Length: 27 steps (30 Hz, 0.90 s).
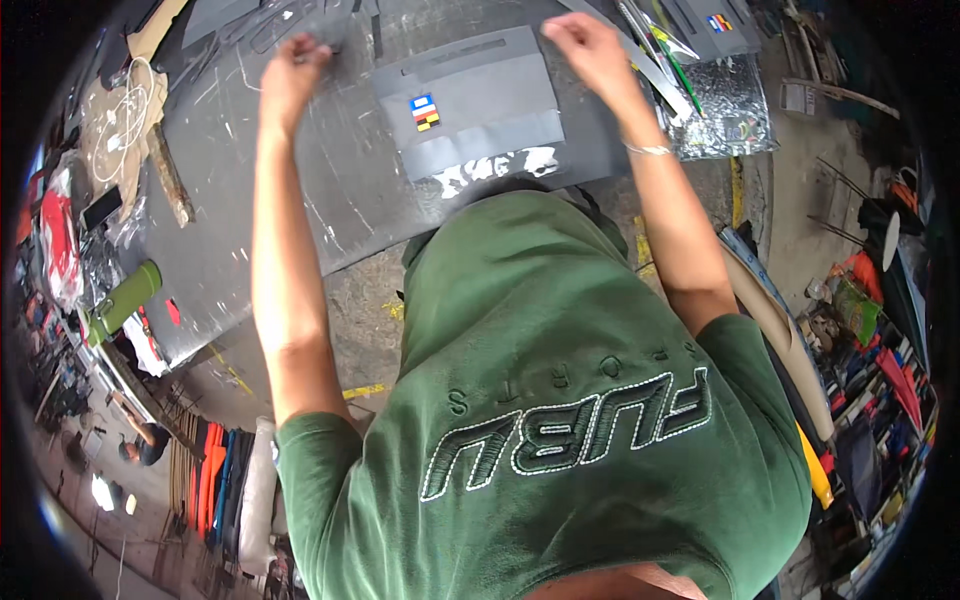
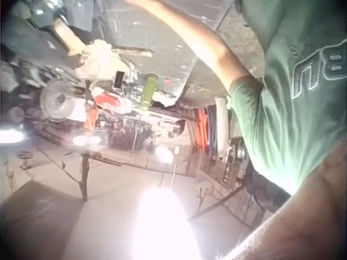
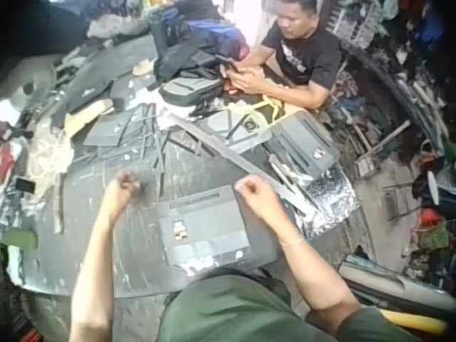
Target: Cutting a piece of gray fabric using a metal ruler and a utility knife on a workbench.
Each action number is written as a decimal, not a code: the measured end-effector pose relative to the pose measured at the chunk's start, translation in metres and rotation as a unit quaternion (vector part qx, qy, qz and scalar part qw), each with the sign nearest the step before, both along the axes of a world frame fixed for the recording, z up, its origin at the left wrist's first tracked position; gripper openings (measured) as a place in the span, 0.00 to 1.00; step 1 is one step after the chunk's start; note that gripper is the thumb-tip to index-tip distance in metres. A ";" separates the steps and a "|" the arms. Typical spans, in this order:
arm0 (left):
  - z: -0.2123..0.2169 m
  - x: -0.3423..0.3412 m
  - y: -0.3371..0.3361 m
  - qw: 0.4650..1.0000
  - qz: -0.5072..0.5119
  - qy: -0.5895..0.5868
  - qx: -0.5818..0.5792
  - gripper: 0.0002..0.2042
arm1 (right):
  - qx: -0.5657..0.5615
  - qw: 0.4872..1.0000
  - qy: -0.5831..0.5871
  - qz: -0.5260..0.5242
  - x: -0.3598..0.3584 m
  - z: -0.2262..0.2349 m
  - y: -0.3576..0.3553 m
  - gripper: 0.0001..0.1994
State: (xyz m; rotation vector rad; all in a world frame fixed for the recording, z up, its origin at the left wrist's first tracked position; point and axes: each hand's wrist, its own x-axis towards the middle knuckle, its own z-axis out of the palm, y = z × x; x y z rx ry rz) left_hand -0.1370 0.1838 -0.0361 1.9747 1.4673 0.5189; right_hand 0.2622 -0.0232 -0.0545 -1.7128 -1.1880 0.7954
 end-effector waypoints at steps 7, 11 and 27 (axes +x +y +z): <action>0.032 0.062 -0.198 0.954 -0.273 0.103 0.075 0.21 | -0.024 0.957 -0.269 -0.106 0.095 0.021 -0.087 0.15; 0.015 0.064 -0.221 0.953 -0.254 0.143 0.084 0.25 | -0.081 0.941 -0.325 -0.044 0.120 0.016 -0.092 0.18; 0.022 0.132 -0.289 0.948 -0.168 0.220 0.157 0.27 | -0.140 0.942 -0.306 0.012 0.161 -0.007 -0.042 0.26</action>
